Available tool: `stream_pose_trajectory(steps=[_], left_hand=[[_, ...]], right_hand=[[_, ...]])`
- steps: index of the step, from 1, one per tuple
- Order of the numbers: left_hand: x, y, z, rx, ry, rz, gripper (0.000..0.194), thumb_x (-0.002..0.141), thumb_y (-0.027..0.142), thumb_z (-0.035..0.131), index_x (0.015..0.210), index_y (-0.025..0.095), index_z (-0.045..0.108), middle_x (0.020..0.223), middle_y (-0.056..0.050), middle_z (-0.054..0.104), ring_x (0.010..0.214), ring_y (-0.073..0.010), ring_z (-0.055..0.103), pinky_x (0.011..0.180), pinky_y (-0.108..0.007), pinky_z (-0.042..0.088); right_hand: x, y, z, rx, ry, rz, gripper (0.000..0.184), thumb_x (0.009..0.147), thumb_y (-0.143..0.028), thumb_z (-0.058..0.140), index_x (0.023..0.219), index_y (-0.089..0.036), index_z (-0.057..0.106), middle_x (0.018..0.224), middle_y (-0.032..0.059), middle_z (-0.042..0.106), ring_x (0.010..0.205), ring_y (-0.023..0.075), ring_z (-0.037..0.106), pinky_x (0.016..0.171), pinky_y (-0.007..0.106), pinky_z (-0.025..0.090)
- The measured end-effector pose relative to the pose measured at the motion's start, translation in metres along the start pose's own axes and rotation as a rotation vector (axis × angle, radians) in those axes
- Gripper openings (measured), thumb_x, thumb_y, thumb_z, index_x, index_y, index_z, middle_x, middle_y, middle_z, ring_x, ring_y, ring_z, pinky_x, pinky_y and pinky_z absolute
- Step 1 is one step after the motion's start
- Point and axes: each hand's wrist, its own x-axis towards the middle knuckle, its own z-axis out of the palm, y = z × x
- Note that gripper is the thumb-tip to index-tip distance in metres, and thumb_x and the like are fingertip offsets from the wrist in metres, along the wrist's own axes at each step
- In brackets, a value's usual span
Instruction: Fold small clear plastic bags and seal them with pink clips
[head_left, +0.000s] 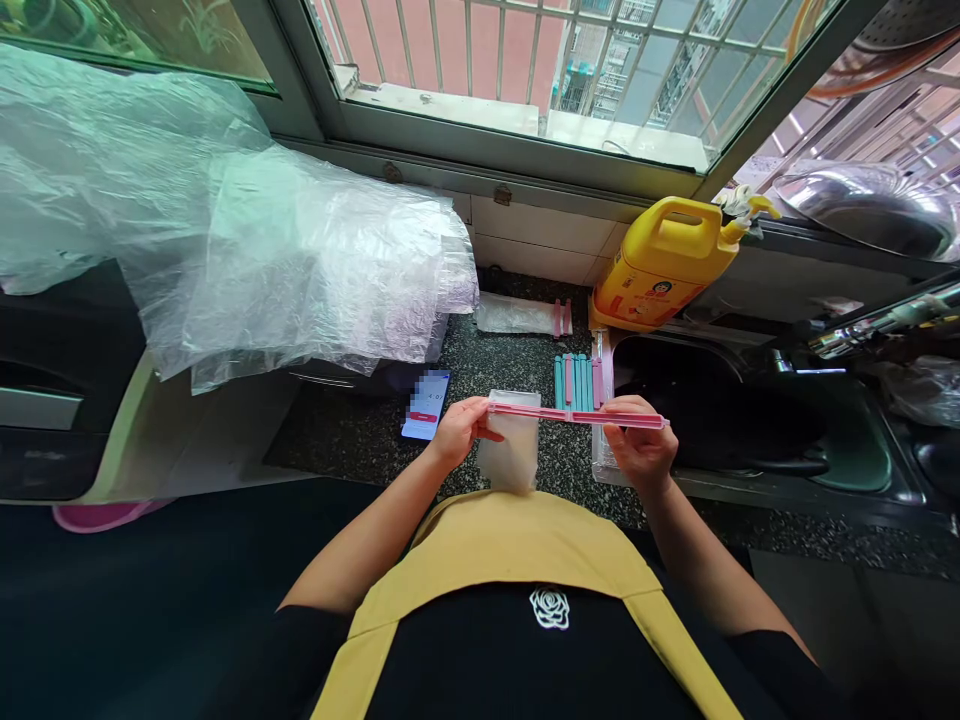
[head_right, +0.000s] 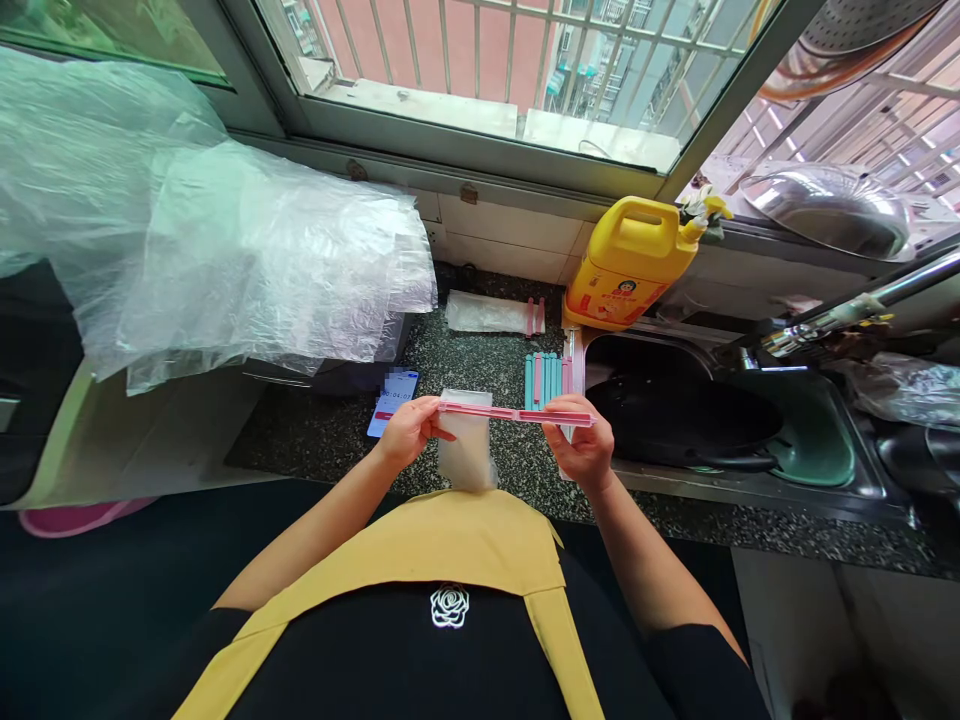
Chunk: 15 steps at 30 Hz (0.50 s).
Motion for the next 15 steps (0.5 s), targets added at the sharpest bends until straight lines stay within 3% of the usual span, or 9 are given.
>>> stream_pose_trajectory(steps=[7,10,15], left_hand=[[-0.001,0.0,0.003,-0.006,0.012,-0.014,0.039,0.055,0.049,0.074,0.07,0.013,0.068,0.063,-0.004,0.067,0.056,-0.0143,0.058,0.048,-0.027,0.053],[0.0,-0.001,0.006,0.009,0.016,-0.023,0.042,0.053,0.052,0.075,0.067,0.013,0.067,0.062,-0.004,0.067,0.054,-0.0129,0.057,0.048,-0.026,0.053],[0.001,-0.002,0.009,0.063,0.024,-0.028,0.046,0.053,0.055,0.074,0.068,0.012,0.067,0.063,-0.004,0.067,0.057,-0.0137,0.058,0.049,-0.026,0.052]], right_hand=[[-0.011,0.006,0.008,0.139,0.063,0.193,0.01,0.081,-0.02,0.062,0.09,-0.022,0.063,0.083,0.0041,0.066,0.079,0.017,0.065,0.073,0.035,0.056],[-0.015,0.01,0.014,0.178,0.037,0.261,0.011,0.079,-0.019,0.065,0.09,-0.022,0.061,0.086,0.0033,0.067,0.083,0.0169,0.066,0.076,0.035,0.056],[-0.02,0.018,0.017,0.09,-0.055,0.259,0.01,0.079,-0.018,0.064,0.088,-0.022,0.064,0.087,0.0042,0.068,0.082,0.0168,0.066,0.073,0.032,0.055]])
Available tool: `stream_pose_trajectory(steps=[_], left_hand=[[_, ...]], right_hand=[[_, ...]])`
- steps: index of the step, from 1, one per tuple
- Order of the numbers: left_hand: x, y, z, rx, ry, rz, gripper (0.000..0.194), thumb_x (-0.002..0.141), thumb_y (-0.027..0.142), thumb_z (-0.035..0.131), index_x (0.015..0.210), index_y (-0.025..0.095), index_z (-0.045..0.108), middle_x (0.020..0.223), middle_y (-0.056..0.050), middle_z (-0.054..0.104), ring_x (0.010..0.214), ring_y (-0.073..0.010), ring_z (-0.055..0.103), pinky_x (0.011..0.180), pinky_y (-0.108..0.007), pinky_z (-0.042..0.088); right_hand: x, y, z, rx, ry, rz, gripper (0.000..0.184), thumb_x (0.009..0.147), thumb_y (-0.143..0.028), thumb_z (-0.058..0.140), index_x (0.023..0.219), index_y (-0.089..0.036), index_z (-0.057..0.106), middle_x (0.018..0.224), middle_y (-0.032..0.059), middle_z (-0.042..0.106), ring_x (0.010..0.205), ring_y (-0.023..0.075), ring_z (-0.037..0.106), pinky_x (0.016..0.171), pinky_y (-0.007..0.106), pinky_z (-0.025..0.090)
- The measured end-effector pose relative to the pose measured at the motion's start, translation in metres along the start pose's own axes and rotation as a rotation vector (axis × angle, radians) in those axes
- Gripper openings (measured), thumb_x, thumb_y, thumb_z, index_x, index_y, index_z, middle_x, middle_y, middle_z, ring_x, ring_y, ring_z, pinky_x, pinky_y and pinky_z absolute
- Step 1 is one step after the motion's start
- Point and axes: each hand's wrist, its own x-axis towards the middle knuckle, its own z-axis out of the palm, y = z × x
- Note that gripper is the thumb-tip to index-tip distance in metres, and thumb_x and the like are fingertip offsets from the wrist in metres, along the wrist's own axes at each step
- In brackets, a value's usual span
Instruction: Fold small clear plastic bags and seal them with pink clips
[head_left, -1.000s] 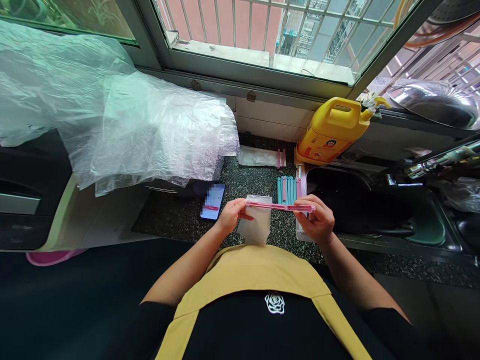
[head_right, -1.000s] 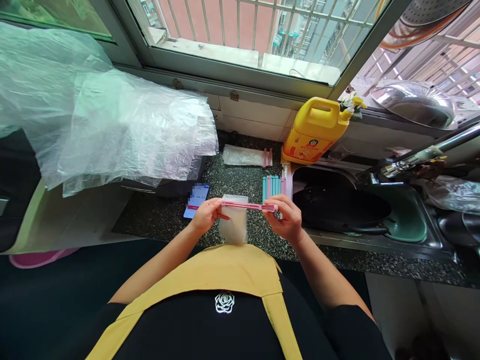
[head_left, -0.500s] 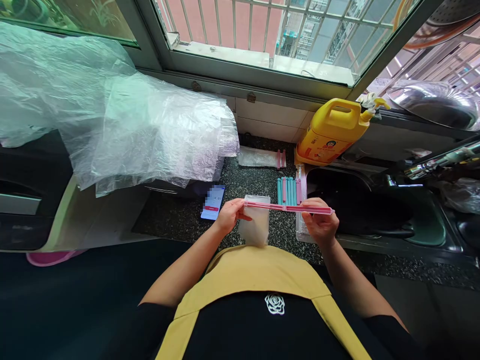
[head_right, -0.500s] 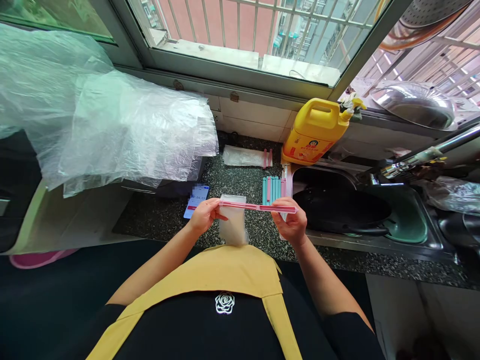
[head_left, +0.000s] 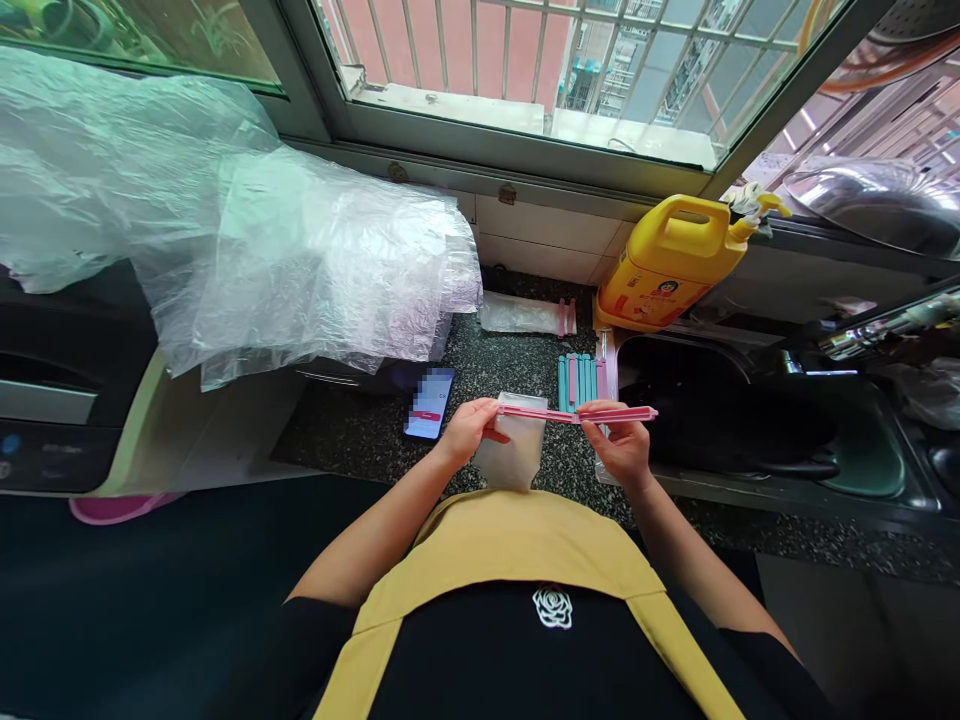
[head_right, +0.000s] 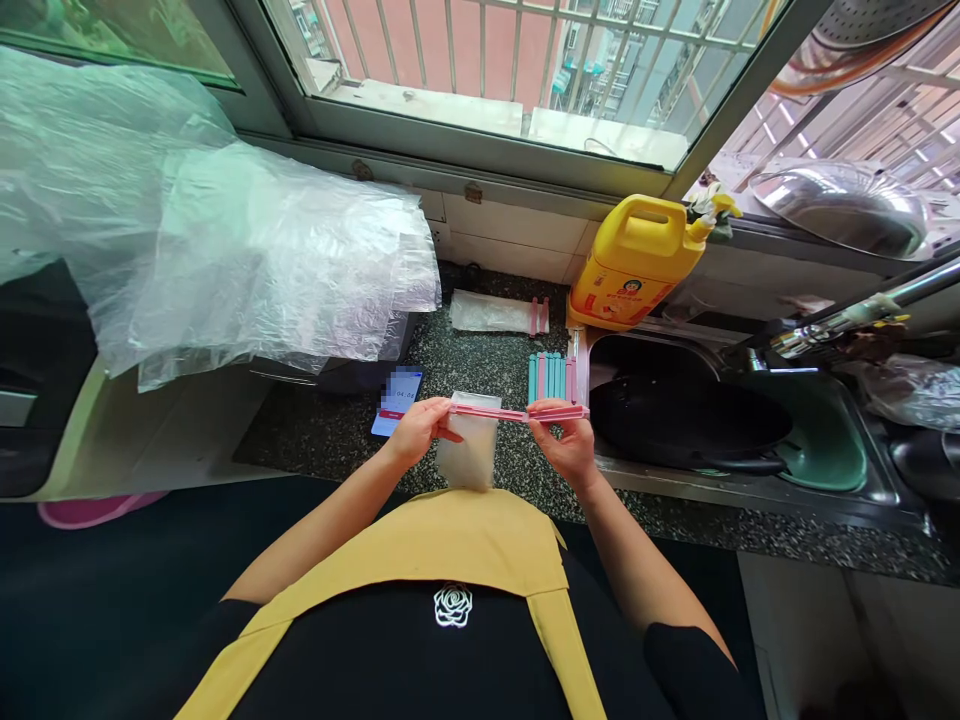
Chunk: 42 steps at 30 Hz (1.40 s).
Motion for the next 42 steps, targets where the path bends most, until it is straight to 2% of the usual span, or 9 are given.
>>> stream_pose_trajectory(steps=[6,18,23,26,29,31,33,39,42], left_hand=[[-0.002,0.003,0.003,0.013,0.004,0.009,0.051,0.05,0.059,0.074,0.068,0.013,0.067,0.063,-0.003,0.067,0.058,-0.0137,0.058,0.049,-0.025,0.052],[-0.006,0.007,0.003,0.042,0.008,0.032,0.053,0.051,0.061,0.074,0.071,0.012,0.067,0.064,-0.003,0.064,0.061,-0.0136,0.057,0.052,-0.026,0.053],[-0.009,0.01,0.005,0.084,-0.018,0.085,0.051,0.05,0.055,0.079,0.074,0.012,0.066,0.069,-0.002,0.064,0.065,-0.0127,0.058,0.056,-0.025,0.055],[-0.01,0.012,0.007,0.139,-0.008,0.108,0.045,0.049,0.05,0.08,0.069,0.013,0.064,0.063,0.001,0.06,0.06,-0.0103,0.056,0.054,-0.022,0.053],[-0.01,0.011,0.011,0.198,0.049,0.144,0.04,0.053,0.049,0.078,0.065,0.013,0.064,0.059,0.001,0.057,0.055,-0.0091,0.052,0.048,-0.02,0.048],[-0.01,0.011,0.014,0.235,0.077,0.159,0.039,0.055,0.048,0.077,0.068,0.013,0.067,0.061,0.0,0.059,0.053,-0.0091,0.05,0.044,-0.02,0.044],[-0.012,0.011,0.017,0.254,0.078,0.18,0.038,0.056,0.047,0.075,0.07,0.013,0.068,0.061,-0.001,0.06,0.053,-0.0097,0.049,0.042,-0.02,0.042],[-0.017,0.016,0.02,0.288,0.052,0.218,0.034,0.059,0.045,0.074,0.072,0.014,0.069,0.059,0.0,0.059,0.052,-0.0111,0.047,0.045,-0.022,0.039],[-0.016,0.018,0.016,0.327,0.108,0.317,0.031,0.059,0.043,0.076,0.072,0.015,0.07,0.068,-0.004,0.066,0.063,-0.0143,0.055,0.061,-0.026,0.045]], right_hand=[[0.004,0.005,-0.003,-0.133,-0.082,-0.051,0.007,0.079,-0.02,0.064,0.086,-0.021,0.065,0.084,0.005,0.068,0.077,0.0165,0.064,0.069,0.031,0.055],[0.003,0.004,-0.004,-0.144,-0.152,0.065,0.007,0.079,-0.027,0.065,0.084,-0.022,0.066,0.079,0.0031,0.069,0.073,0.0161,0.065,0.069,0.031,0.055],[0.002,0.003,-0.003,-0.035,-0.038,0.187,0.013,0.076,-0.032,0.068,0.083,-0.022,0.068,0.08,0.0028,0.069,0.069,0.015,0.064,0.064,0.029,0.055],[0.003,-0.003,0.002,0.048,0.055,0.23,0.014,0.075,-0.033,0.07,0.082,-0.022,0.068,0.077,0.002,0.068,0.065,0.0138,0.062,0.059,0.028,0.054],[0.006,-0.011,0.013,0.076,0.073,0.177,0.01,0.075,-0.031,0.07,0.079,-0.022,0.069,0.083,0.0031,0.07,0.08,0.0172,0.066,0.075,0.034,0.055],[0.006,-0.015,0.02,0.08,0.043,0.146,0.008,0.075,-0.03,0.07,0.078,-0.022,0.069,0.099,0.006,0.07,0.098,0.0207,0.065,0.09,0.04,0.052],[0.007,-0.017,0.027,0.09,-0.006,0.154,0.009,0.075,-0.031,0.071,0.078,-0.022,0.069,0.11,0.0083,0.068,0.108,0.023,0.062,0.095,0.043,0.049],[0.006,-0.015,0.032,0.123,-0.02,0.177,0.01,0.073,-0.031,0.073,0.078,-0.023,0.07,0.086,0.0049,0.071,0.086,0.0199,0.066,0.085,0.04,0.053],[0.006,-0.015,0.032,0.173,0.01,0.189,0.01,0.072,-0.032,0.073,0.076,-0.023,0.07,0.083,0.0037,0.07,0.084,0.0189,0.066,0.083,0.038,0.054]])
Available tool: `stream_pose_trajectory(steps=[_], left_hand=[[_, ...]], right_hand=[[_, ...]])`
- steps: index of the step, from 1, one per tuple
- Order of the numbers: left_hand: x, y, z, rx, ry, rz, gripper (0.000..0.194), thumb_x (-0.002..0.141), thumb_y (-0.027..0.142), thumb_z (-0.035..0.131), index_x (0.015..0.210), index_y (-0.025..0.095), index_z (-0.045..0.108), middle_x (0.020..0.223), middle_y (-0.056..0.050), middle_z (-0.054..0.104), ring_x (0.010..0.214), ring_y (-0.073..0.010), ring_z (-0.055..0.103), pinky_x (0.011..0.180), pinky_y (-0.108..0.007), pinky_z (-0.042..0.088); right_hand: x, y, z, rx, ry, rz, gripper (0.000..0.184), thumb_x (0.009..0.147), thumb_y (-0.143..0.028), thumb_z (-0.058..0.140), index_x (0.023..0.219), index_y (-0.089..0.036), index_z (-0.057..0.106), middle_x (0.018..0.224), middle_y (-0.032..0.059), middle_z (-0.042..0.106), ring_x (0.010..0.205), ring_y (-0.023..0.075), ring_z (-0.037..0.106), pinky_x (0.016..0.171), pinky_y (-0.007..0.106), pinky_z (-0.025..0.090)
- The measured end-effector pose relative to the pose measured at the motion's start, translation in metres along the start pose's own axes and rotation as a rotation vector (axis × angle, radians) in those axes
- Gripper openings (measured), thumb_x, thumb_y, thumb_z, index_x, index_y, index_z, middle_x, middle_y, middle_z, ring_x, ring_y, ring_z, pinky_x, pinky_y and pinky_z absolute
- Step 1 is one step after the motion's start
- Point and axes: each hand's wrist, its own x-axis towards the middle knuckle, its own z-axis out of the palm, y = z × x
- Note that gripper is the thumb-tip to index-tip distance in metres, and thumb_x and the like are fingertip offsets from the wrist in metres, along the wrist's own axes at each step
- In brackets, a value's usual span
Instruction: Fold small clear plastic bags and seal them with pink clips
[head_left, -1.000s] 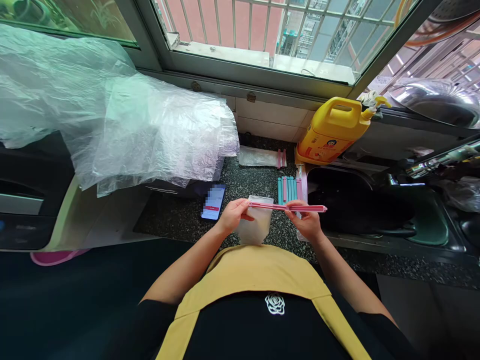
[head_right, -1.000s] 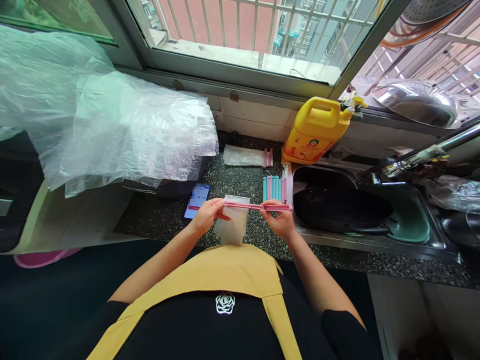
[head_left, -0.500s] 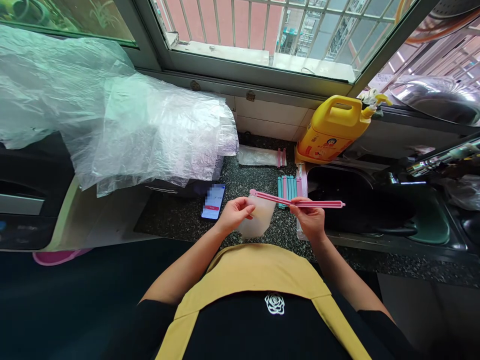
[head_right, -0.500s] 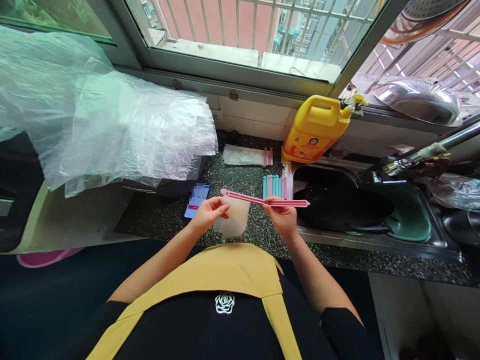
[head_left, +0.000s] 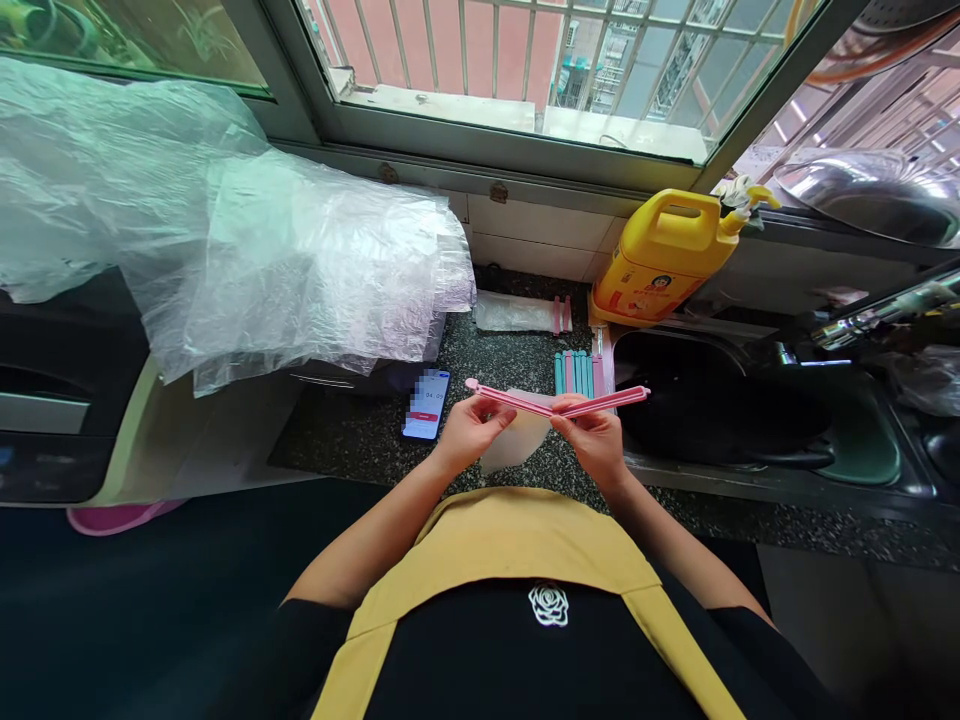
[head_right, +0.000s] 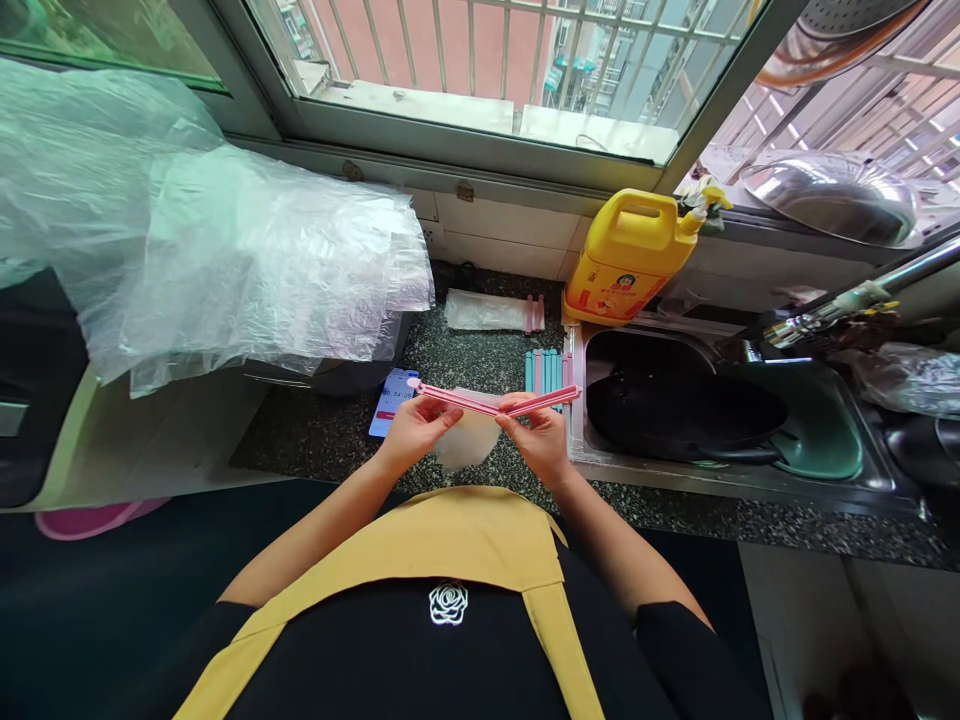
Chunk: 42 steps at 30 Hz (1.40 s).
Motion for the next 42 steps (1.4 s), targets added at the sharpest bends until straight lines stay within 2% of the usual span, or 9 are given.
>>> stream_pose_trajectory(steps=[2,4,8,13,20,24,28,36,42], left_hand=[[0.002,-0.003,-0.003,0.054,0.051,0.08,0.027,0.057,0.04,0.078,0.069,0.016,0.07,0.081,-0.006,0.069,0.079,-0.0178,0.059,0.075,-0.028,0.046],[0.004,-0.007,-0.005,0.073,0.012,0.063,0.028,0.056,0.041,0.079,0.067,0.016,0.07,0.082,-0.007,0.069,0.084,-0.0192,0.06,0.079,-0.029,0.045],[0.004,-0.011,-0.002,-0.092,-0.116,-0.067,0.041,0.057,0.054,0.076,0.068,0.014,0.071,0.072,-0.005,0.068,0.073,-0.0177,0.058,0.074,-0.03,0.045],[0.0,-0.003,-0.002,-0.126,-0.086,-0.04,0.043,0.057,0.056,0.076,0.064,0.014,0.069,0.065,-0.002,0.063,0.066,-0.0131,0.053,0.067,-0.025,0.042],[-0.007,-0.002,-0.004,-0.144,-0.075,-0.046,0.039,0.063,0.053,0.073,0.066,0.014,0.067,0.065,0.0,0.059,0.063,-0.0111,0.048,0.061,-0.022,0.038],[-0.011,0.001,0.0,-0.166,-0.08,-0.056,0.036,0.063,0.049,0.073,0.068,0.014,0.068,0.067,-0.001,0.061,0.065,-0.0119,0.05,0.063,-0.023,0.04],[-0.009,0.004,0.004,-0.153,-0.032,-0.091,0.036,0.06,0.049,0.075,0.064,0.014,0.066,0.061,0.0,0.059,0.06,-0.0111,0.048,0.059,-0.023,0.038],[-0.005,-0.002,0.013,-0.334,-0.004,-0.198,0.04,0.057,0.049,0.077,0.068,0.012,0.067,0.063,-0.001,0.064,0.058,-0.0107,0.052,0.059,-0.022,0.04],[0.0,-0.007,0.015,-0.5,0.102,-0.235,0.04,0.05,0.043,0.081,0.073,0.014,0.067,0.065,0.0,0.067,0.062,-0.0119,0.057,0.067,-0.025,0.045]], right_hand=[[-0.001,0.0,0.001,0.04,0.012,0.015,0.009,0.072,-0.032,0.073,0.075,-0.024,0.07,0.083,0.0032,0.07,0.084,0.0184,0.066,0.083,0.038,0.054],[-0.002,0.0,0.002,0.064,0.023,0.029,0.009,0.073,-0.032,0.073,0.076,-0.024,0.07,0.084,0.003,0.07,0.085,0.0182,0.065,0.084,0.038,0.054],[-0.003,0.0,0.004,0.037,0.03,0.013,0.01,0.073,-0.033,0.072,0.076,-0.024,0.069,0.084,0.0034,0.07,0.086,0.0189,0.065,0.084,0.039,0.053],[0.002,-0.01,-0.002,-0.04,0.064,-0.054,0.008,0.076,-0.031,0.07,0.079,-0.024,0.068,0.083,0.0031,0.068,0.082,0.018,0.064,0.079,0.037,0.053],[0.021,-0.017,-0.023,-0.258,0.288,-0.245,0.008,0.076,-0.029,0.07,0.081,-0.024,0.066,0.079,0.0027,0.066,0.077,0.0189,0.062,0.076,0.038,0.052],[0.018,-0.009,-0.023,-0.37,0.173,-0.309,0.004,0.077,-0.025,0.069,0.081,-0.026,0.068,0.076,0.0014,0.068,0.074,0.0192,0.061,0.074,0.037,0.05],[0.007,-0.005,-0.017,-0.379,0.074,-0.282,0.004,0.078,-0.025,0.068,0.082,-0.026,0.068,0.077,0.0018,0.07,0.073,0.0196,0.061,0.071,0.038,0.05],[0.001,-0.006,-0.012,-0.391,0.038,-0.284,0.004,0.078,-0.024,0.067,0.081,-0.026,0.068,0.076,0.0015,0.071,0.072,0.0189,0.062,0.068,0.036,0.05],[0.003,-0.005,-0.005,-0.372,-0.024,-0.317,0.007,0.077,-0.021,0.068,0.082,-0.026,0.068,0.077,0.0009,0.071,0.072,0.0181,0.062,0.07,0.035,0.049]])
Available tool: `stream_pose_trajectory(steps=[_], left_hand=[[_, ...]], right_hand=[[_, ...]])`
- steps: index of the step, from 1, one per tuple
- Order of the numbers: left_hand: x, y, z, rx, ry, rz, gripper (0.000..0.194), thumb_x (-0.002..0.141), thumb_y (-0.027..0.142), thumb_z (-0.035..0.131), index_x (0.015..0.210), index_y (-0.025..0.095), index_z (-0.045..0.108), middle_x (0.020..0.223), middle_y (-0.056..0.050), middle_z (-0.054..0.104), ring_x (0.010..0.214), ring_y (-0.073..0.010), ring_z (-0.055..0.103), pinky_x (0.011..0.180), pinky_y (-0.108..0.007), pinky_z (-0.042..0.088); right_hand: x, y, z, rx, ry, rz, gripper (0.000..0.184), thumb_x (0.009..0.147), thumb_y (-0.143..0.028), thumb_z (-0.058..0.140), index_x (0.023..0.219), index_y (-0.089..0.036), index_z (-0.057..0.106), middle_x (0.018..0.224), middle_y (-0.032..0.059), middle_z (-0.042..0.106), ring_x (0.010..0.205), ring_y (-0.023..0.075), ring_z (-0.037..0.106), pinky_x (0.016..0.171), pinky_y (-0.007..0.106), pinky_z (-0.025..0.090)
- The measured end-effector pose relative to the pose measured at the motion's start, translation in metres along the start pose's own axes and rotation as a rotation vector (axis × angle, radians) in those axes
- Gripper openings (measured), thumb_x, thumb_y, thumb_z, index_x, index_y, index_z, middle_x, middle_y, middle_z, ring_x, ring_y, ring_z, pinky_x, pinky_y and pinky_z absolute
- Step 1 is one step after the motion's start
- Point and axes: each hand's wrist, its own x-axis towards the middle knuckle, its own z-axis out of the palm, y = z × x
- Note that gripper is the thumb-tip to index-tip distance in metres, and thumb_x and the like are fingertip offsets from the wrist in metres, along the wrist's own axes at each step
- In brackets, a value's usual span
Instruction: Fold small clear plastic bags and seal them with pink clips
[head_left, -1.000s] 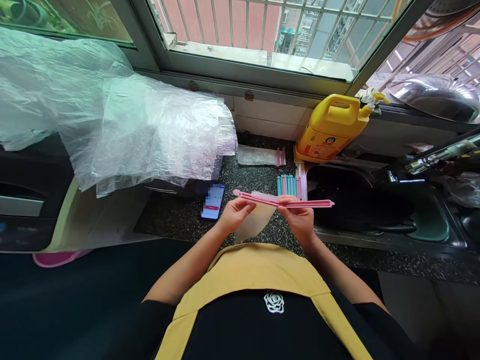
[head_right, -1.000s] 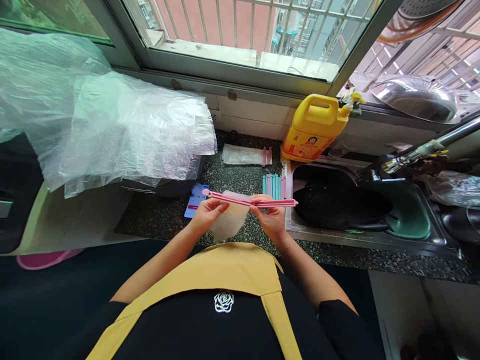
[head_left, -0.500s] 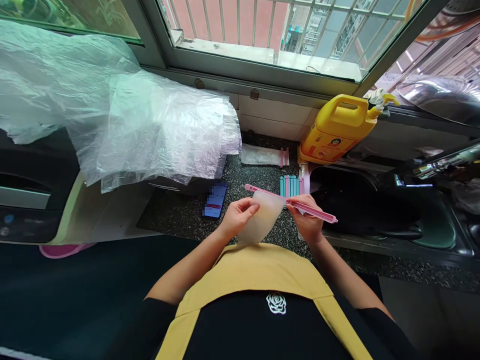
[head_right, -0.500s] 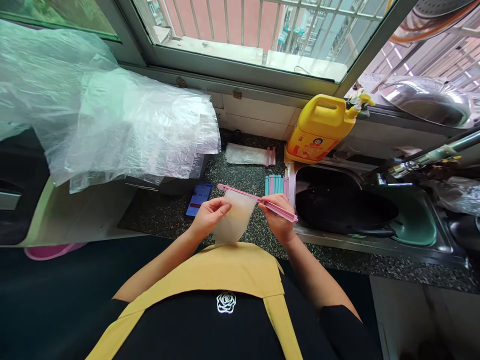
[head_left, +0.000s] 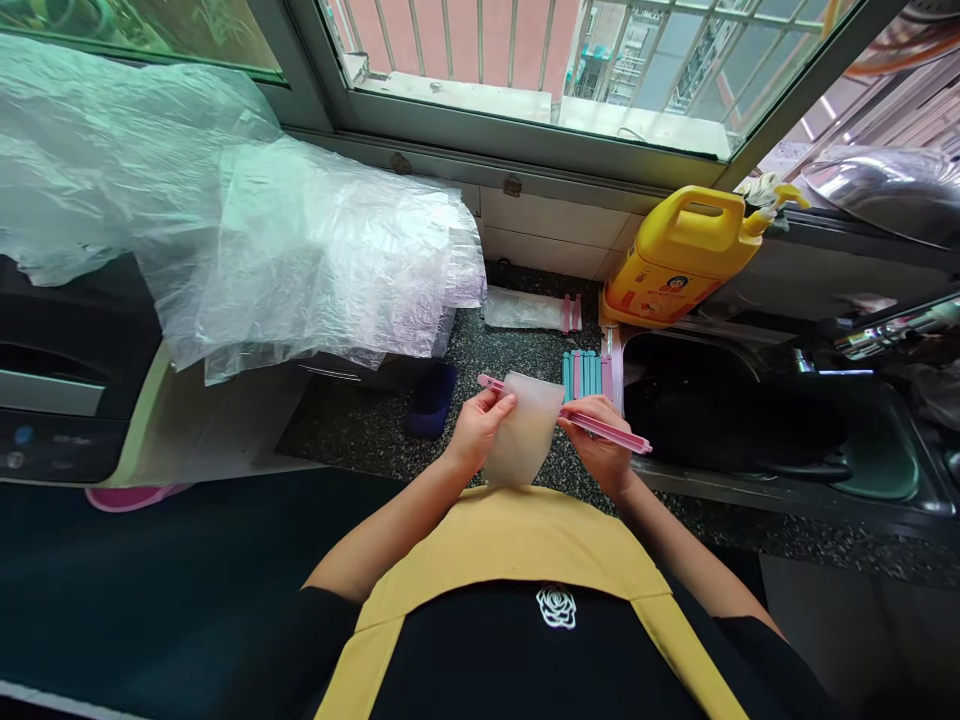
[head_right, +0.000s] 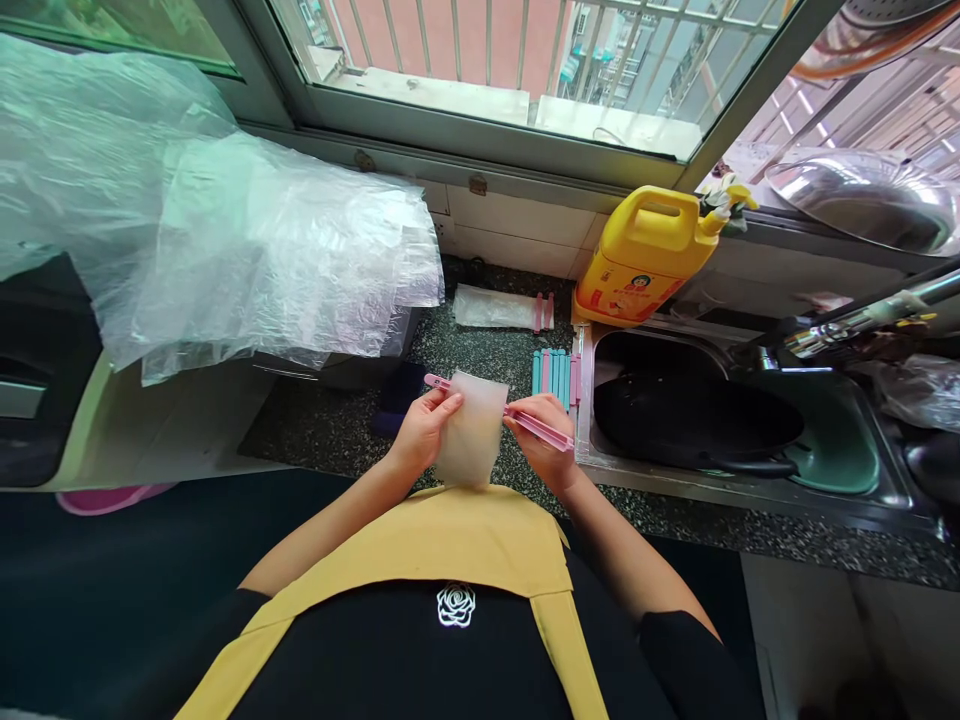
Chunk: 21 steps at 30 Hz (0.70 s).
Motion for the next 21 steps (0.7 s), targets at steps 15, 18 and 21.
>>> stream_pose_trajectory(steps=[15,18,21], left_hand=[[0.01,-0.015,-0.025,0.275,-0.153,0.226,0.049,0.062,0.059,0.071,0.081,0.014,0.067,0.079,-0.005,0.068,0.074,-0.0172,0.061,0.073,-0.029,0.048],[0.027,-0.024,-0.052,0.561,-0.119,0.386,0.055,0.079,0.065,0.047,0.093,0.015,0.064,0.096,-0.01,0.066,0.092,-0.0229,0.062,0.086,-0.036,0.047],[0.043,-0.032,-0.077,1.079,0.131,0.415,0.037,0.086,0.049,0.046,0.096,0.017,0.061,0.113,-0.014,0.061,0.114,-0.028,0.054,0.104,-0.048,0.034]], right_hand=[[0.004,-0.001,0.012,0.25,-0.052,0.451,0.013,0.075,-0.033,0.066,0.073,-0.02,0.067,0.068,-0.0001,0.063,0.06,0.0121,0.054,0.057,0.025,0.043],[0.003,0.003,0.011,0.228,-0.003,0.481,0.014,0.073,-0.034,0.067,0.072,-0.02,0.067,0.067,-0.0003,0.062,0.06,0.0117,0.053,0.056,0.025,0.042],[0.001,0.008,0.009,0.226,0.039,0.506,0.016,0.071,-0.035,0.069,0.07,-0.02,0.067,0.067,-0.0002,0.062,0.059,0.0116,0.052,0.055,0.025,0.042]])
